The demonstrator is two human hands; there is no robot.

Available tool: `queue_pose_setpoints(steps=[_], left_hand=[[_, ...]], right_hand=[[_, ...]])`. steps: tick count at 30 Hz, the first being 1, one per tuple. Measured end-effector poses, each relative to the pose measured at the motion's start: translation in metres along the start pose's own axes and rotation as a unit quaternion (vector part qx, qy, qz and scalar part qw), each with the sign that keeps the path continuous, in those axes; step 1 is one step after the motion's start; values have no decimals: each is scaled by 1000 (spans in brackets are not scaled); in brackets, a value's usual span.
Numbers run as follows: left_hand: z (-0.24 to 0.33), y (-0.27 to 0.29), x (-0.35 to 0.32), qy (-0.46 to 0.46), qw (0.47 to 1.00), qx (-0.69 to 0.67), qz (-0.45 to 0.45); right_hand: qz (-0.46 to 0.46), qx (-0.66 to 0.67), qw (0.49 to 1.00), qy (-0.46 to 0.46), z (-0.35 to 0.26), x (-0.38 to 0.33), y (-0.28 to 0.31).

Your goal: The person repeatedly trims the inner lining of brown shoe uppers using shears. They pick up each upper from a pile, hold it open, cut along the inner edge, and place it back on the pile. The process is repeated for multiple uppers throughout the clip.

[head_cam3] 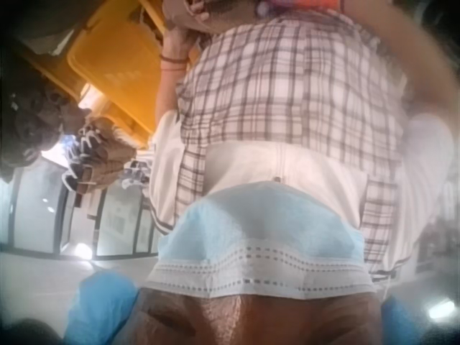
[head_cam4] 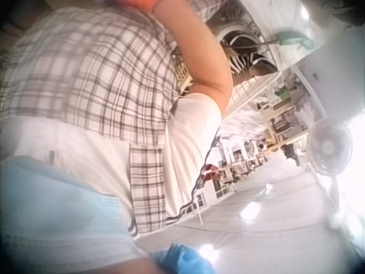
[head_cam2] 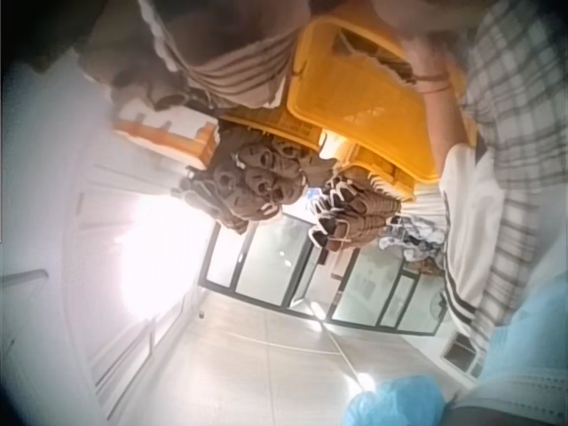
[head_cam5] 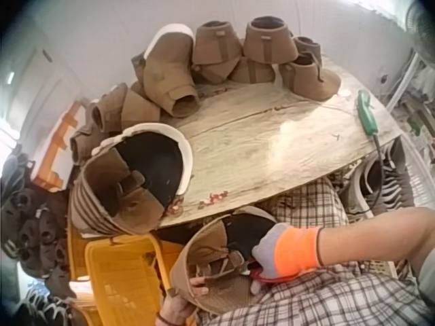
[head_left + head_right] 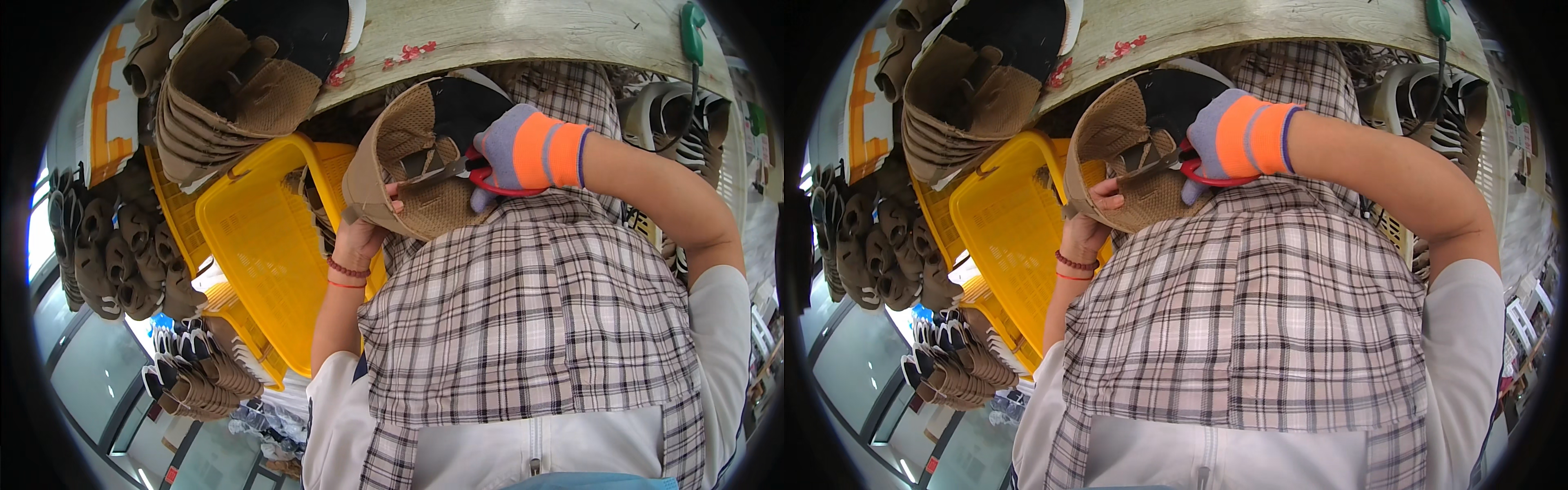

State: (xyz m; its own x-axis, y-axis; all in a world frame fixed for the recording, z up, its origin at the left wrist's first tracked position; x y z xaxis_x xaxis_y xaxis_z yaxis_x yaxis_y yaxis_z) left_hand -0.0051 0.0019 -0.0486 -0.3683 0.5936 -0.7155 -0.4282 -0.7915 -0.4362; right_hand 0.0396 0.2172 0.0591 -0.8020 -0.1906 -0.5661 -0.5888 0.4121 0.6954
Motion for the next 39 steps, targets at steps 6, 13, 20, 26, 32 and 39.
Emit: queue_pose_setpoints(steps=[6, 13, 20, 26, 32, 39], left_hand=[[2, 5, -2, -10, 1000, 3, 11], [7, 0, -2, -19, 999, 49, -8], [60, -15, 9, -215, 975, -46, -24], [83, -27, 9, -286, 950, 120, 15], [83, -24, 16, -245, 968, 51, 19], [86, -23, 16, -242, 965, 82, 59]], right_hand=[[-9, 5, 1000, -1, -5, 5, -3], [-79, 54, 995, -1, 2, -12, 8], [-268, 267, 924, -55, 54, 2, -25], [-326, 248, 912, -21, 21, 22, -20], [-313, 259, 912, -54, 15, 25, -8], [-308, 269, 912, -37, 21, 28, -13]])
Point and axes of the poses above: each hand's wrist, its own x-axis towards the middle knuckle, its own y-axis out of the back of the hand, z = x × y, the point moved 10 cm from there along x, towards the middle knuckle, and after that the axes turned 8 degrees about x, right-handed, at the moved point
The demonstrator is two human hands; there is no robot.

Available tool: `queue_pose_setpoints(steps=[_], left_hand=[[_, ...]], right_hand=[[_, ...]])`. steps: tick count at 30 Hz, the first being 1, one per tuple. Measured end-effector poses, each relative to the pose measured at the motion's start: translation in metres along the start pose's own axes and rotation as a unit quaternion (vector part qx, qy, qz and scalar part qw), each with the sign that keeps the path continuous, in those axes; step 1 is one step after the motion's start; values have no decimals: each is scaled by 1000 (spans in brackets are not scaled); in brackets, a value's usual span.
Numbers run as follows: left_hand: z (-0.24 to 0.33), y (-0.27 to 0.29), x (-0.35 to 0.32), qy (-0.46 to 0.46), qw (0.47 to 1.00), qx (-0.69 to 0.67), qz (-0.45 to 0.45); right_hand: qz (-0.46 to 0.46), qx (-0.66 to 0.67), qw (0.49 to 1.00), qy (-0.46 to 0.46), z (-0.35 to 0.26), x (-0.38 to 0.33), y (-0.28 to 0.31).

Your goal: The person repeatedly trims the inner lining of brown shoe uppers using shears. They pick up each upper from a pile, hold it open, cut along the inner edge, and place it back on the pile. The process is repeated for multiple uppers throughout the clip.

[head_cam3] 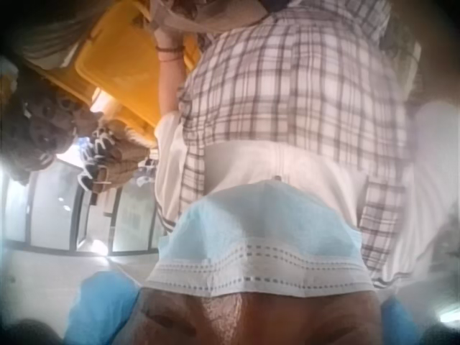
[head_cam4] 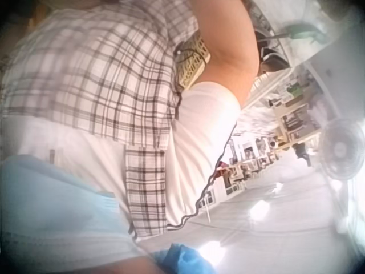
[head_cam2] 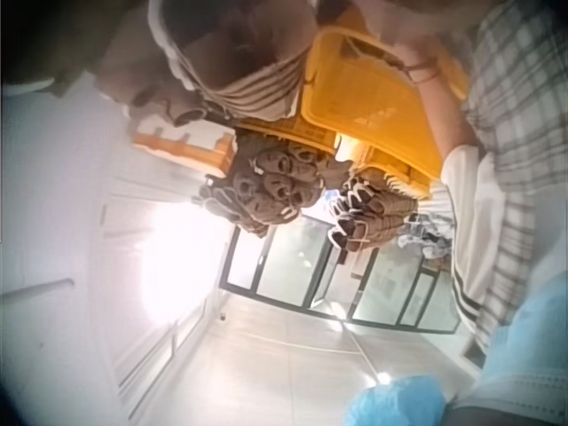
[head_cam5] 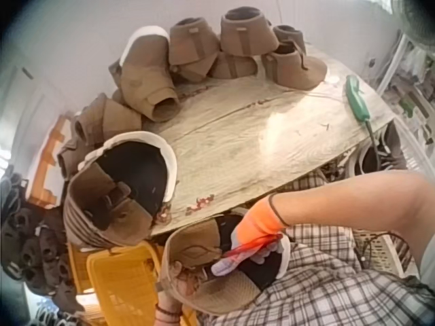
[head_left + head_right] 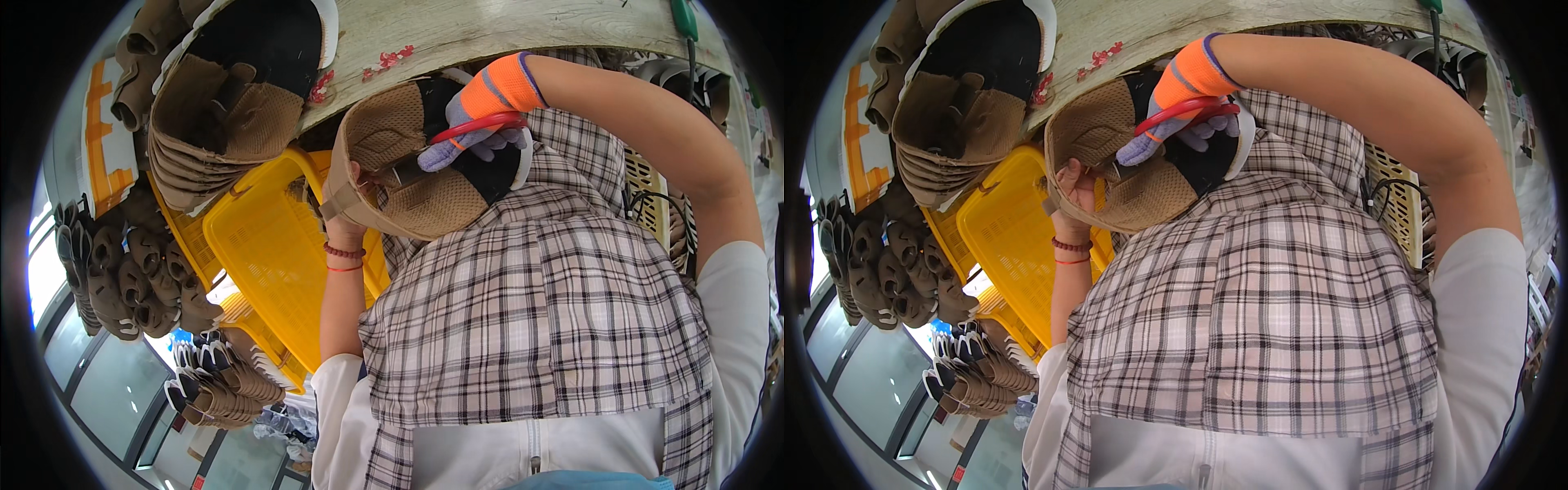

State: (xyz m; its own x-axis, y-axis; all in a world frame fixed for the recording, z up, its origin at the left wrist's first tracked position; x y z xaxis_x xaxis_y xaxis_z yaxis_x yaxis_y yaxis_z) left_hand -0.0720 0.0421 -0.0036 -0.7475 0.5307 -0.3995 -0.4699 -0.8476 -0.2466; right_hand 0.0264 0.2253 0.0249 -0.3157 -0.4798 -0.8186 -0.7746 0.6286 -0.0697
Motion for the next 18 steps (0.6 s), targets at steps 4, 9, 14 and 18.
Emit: queue_pose_setpoints(steps=[4, 9, 14, 18], left_hand=[[5, -6, 0, -8, 1000, 11, -13], [9, -7, 0, -10, 999, 31, -15], [10, -9, -1, -27, 999, 33, -16], [3, 0, -1, -49, 996, 69, -15]], right_hand=[[14, -22, 999, 29, -6, 3, 3], [81, -19, 996, -20, -11, -14, 7], [159, -17, 986, -35, -9, -22, -1], [68, -39, 996, 30, 20, -15, -22]])
Point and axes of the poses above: each hand's wrist, its own x-axis towards the middle knuckle, its own y-axis out of the back of the hand, z = x × y, the point moved 10 cm from there along x, towards the middle knuckle, and after that the axes turned 8 degrees about x, right-handed, at the moved point
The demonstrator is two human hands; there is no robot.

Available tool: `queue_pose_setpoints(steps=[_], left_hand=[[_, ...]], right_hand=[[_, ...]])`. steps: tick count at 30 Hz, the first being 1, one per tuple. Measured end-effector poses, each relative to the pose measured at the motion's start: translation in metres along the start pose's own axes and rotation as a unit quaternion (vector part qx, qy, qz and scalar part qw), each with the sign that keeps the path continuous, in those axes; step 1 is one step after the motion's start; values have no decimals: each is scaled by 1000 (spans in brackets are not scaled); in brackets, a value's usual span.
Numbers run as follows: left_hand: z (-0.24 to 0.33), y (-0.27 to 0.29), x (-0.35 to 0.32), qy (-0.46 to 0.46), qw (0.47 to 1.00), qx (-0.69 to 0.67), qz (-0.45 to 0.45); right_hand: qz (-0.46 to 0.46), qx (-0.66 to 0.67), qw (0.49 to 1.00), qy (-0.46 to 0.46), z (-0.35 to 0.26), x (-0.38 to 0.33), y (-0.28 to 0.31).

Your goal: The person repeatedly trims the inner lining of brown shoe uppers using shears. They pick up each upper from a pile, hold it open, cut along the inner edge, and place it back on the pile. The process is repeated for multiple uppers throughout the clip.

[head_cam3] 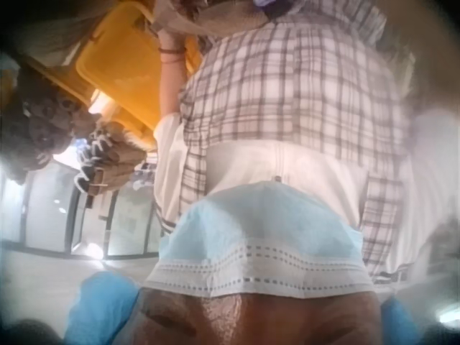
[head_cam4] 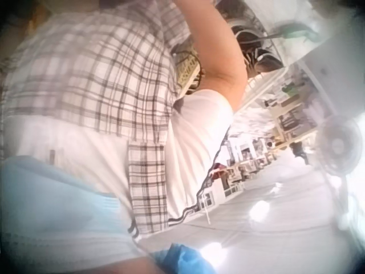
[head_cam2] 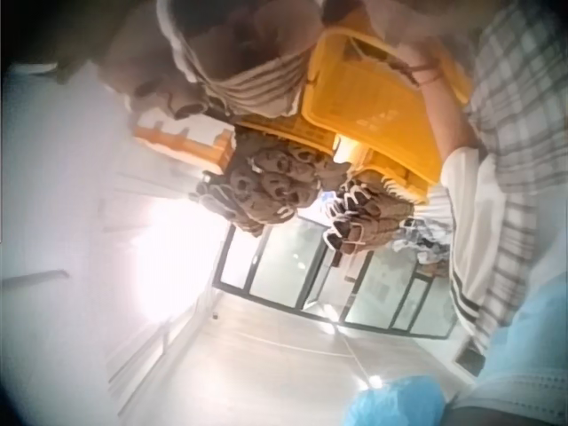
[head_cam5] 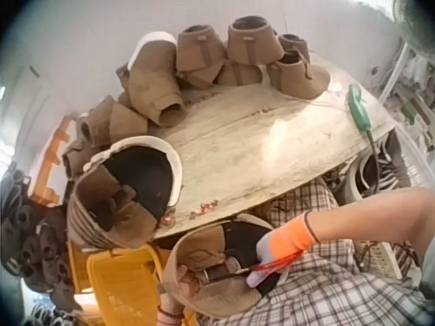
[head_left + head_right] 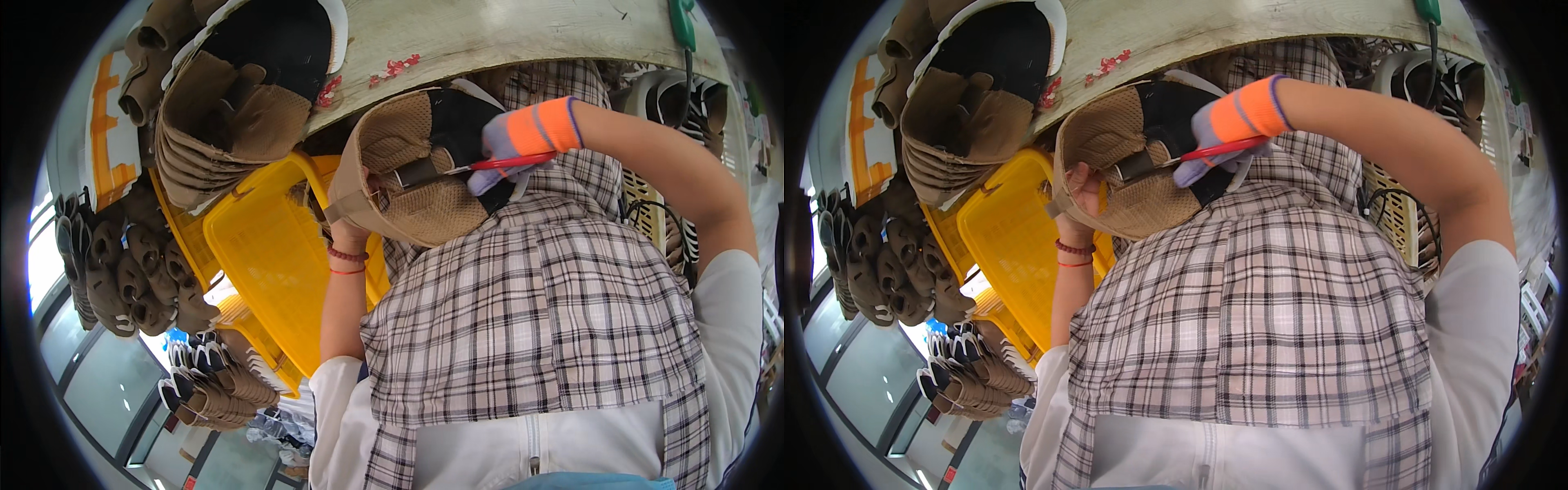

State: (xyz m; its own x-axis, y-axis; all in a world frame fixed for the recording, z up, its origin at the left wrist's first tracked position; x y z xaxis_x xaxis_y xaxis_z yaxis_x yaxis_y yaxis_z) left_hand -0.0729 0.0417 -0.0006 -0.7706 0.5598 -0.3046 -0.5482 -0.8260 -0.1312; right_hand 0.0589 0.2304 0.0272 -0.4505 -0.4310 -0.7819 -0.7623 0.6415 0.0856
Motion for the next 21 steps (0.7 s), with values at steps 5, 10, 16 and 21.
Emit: queue_pose_setpoints(steps=[5, 10, 16, 21], left_hand=[[7, -15, 8, -93, 985, 144, -15], [4, -30, 14, -23, 1000, 7, -13], [5, -31, 5, -43, 998, -3, -52], [2, -25, 10, -42, 997, 58, -34]], right_hand=[[-91, 227, 968, -56, 40, -10, -18], [-152, 288, 945, 27, 50, -4, -14], [-164, 289, 942, 42, 50, 0, -7], [-117, 212, 969, 54, 40, 2, 13]])
Point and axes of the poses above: each hand's wrist, its own x-axis towards the middle knuckle, its own y-axis out of the back of the hand, z = x × y, the point moved 10 cm from there along x, towards the middle knuckle, and after that the axes turned 8 degrees about x, right-handed, at the moved point
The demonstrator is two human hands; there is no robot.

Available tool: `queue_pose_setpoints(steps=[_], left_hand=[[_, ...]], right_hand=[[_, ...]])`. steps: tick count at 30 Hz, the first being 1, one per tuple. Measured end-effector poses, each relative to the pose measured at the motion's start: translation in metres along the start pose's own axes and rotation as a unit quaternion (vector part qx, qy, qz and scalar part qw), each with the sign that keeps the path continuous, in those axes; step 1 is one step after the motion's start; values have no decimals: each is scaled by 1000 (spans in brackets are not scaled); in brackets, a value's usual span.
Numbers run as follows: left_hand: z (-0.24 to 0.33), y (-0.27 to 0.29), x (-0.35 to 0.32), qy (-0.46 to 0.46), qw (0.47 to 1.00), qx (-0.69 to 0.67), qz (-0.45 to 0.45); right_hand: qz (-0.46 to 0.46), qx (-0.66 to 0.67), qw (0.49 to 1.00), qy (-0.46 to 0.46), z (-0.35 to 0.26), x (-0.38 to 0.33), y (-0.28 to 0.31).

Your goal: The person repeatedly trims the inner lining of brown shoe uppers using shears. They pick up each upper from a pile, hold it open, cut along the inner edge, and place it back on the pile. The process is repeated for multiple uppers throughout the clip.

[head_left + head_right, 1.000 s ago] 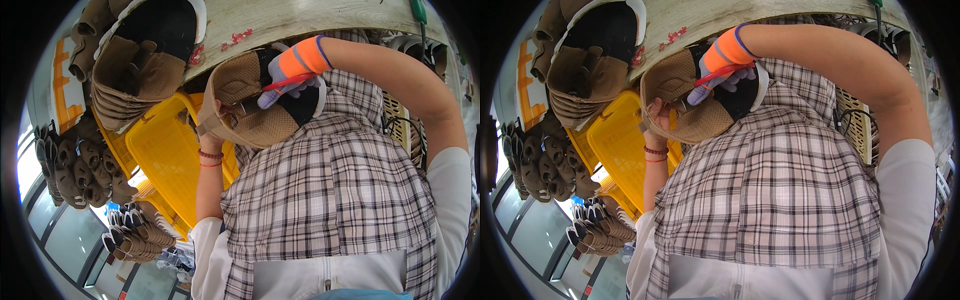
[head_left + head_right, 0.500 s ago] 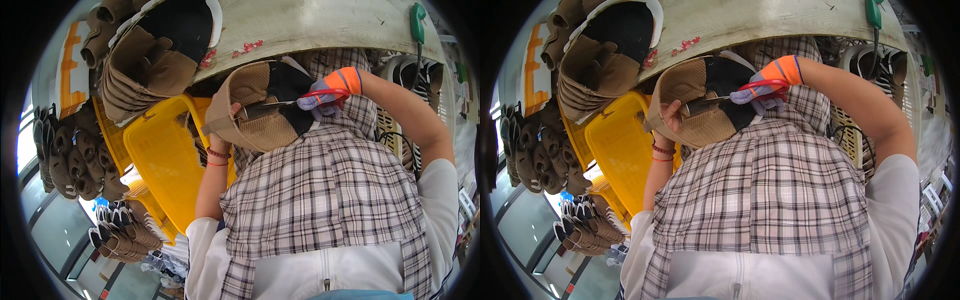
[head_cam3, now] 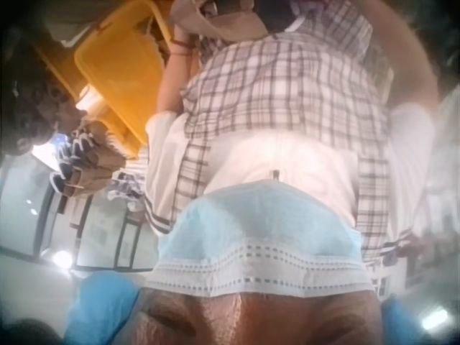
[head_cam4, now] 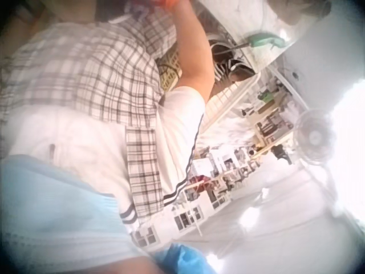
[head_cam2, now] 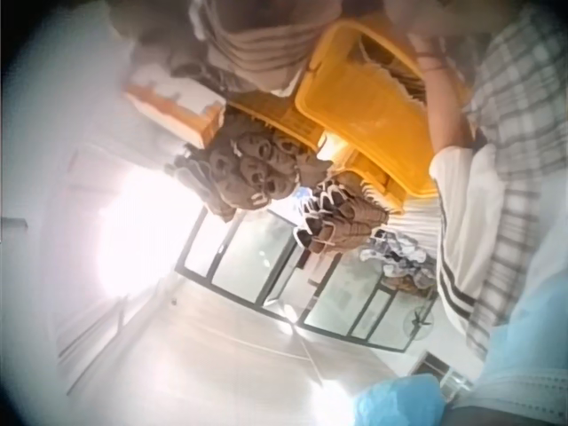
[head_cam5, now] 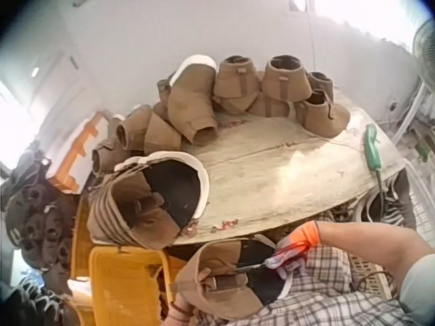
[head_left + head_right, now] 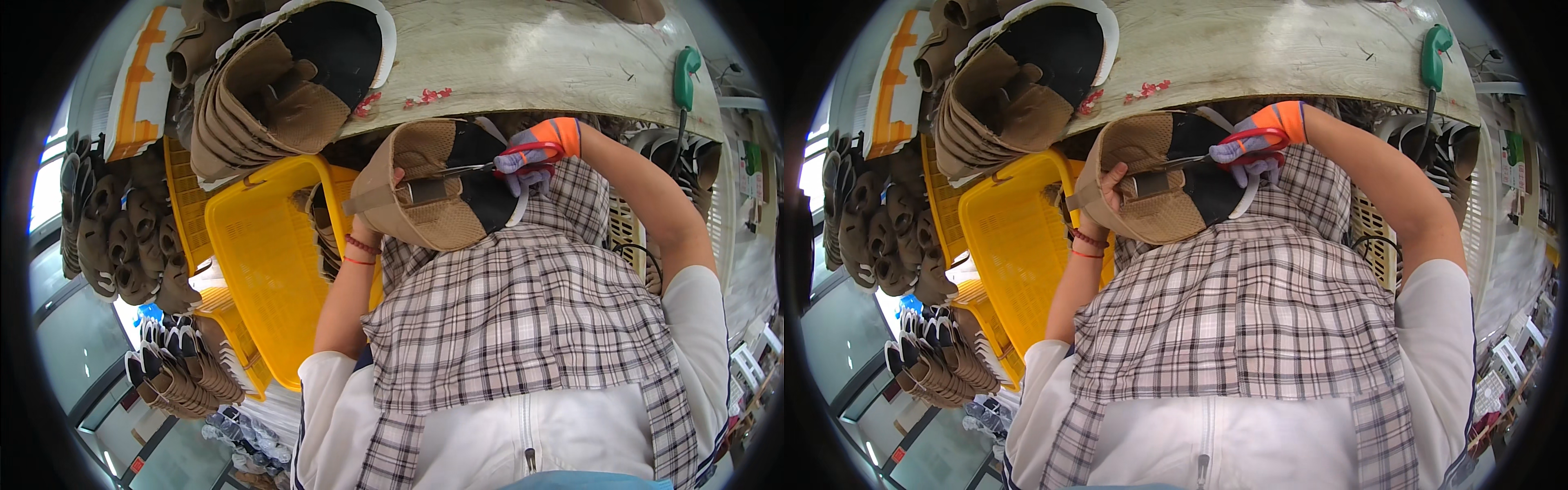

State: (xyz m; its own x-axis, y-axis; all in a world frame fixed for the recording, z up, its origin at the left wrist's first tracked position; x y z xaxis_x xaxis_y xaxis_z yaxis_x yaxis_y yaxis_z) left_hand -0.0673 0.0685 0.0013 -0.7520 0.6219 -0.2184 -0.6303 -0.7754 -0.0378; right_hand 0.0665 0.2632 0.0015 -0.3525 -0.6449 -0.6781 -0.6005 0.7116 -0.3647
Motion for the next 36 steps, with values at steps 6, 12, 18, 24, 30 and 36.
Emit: queue_pose_setpoints(steps=[6, 12, 18, 24, 30, 36], left_hand=[[-20, 8, 7, -27, 999, 15, -15], [-55, 10, -7, 81, 993, -68, -53], [-102, 41, -38, 142, 980, 77, -113], [70, -15, -23, -136, 933, 298, -145], [96, 21, -4, -13, 890, 455, 2], [241, 37, -75, -449, 689, 515, 242]], right_hand=[[57, -43, 997, -33, -4, -4, 9], [185, -304, 932, 70, -24, -22, -3], [229, 138, 912, 310, -86, -24, -50], [435, 62, 780, 446, -167, -51, -86], [567, 86, 667, 475, -173, -124, -75], [638, -43, 514, 572, -201, -130, -87]])
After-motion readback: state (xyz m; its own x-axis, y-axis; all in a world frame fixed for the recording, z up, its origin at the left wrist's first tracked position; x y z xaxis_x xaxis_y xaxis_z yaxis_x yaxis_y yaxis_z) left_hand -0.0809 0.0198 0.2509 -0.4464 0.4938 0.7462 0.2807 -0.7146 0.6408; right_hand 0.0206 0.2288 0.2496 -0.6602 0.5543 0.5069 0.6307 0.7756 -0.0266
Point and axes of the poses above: each hand's wrist, its own x-axis towards the middle knuckle, its own y-axis out of the back of the hand, z = x × y, the point moved 10 cm from there along x, towards the middle knuckle, and after that the axes turned 8 degrees about x, right-handed, at the moved point
